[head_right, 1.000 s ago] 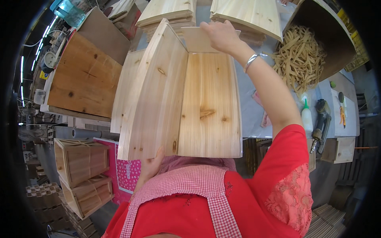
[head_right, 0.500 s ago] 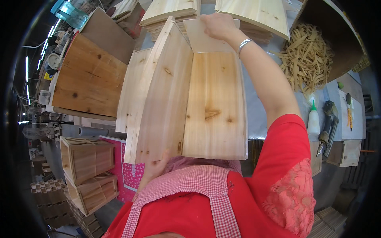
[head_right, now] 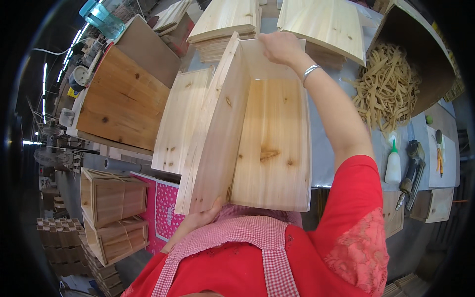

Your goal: Assembling wooden storage boxes by applying glue to wooden panels, joining them together, and securing the structure with rubber bands.

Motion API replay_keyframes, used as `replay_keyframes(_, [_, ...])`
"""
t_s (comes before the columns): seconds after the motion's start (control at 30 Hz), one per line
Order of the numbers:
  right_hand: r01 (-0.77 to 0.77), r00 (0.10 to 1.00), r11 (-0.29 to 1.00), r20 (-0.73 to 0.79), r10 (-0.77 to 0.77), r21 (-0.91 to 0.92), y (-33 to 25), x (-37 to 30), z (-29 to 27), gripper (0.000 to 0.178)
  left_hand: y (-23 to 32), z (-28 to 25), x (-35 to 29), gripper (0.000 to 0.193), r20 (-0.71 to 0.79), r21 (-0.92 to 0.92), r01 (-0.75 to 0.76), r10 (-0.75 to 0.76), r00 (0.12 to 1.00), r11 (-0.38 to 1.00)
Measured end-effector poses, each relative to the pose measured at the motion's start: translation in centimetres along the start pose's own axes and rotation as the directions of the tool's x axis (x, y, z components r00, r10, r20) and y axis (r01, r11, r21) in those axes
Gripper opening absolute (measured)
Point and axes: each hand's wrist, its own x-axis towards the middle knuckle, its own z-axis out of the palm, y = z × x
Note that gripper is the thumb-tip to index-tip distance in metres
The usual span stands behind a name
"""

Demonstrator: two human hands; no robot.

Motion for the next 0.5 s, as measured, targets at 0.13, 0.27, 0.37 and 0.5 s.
replay_keyframes(0.13, [-0.017,0.999,1.0,0.031,0.017,-0.001,-0.1,0.0,-0.3,0.02,-0.6,0.6,0.4,0.039,-0.136,-0.037,-0.1,0.094,0.986,0.994])
replay_keyframes(0.27, [0.13,0.921,0.991,-0.372,-0.115,0.016,1.3,-1.6,0.8,0.029,0.0,1.1,1.2,0.04,-0.204,0.031,-0.16,0.163,0.965,0.987])
replay_keyframes(0.37, [0.045,0.632,0.94,-0.738,0.236,0.339,-1.2,-4.7,0.4,0.037,-1.1,1.2,0.6,0.053,-0.174,-0.074,-0.073,0.059,0.983,0.995])
replay_keyframes(0.5, [-0.247,0.313,0.385,-0.302,0.9,0.889,2.5,-9.2,4.4,0.048,-0.3,0.2,-0.3,0.063,-0.059,0.127,-0.161,0.17,0.984,0.979])
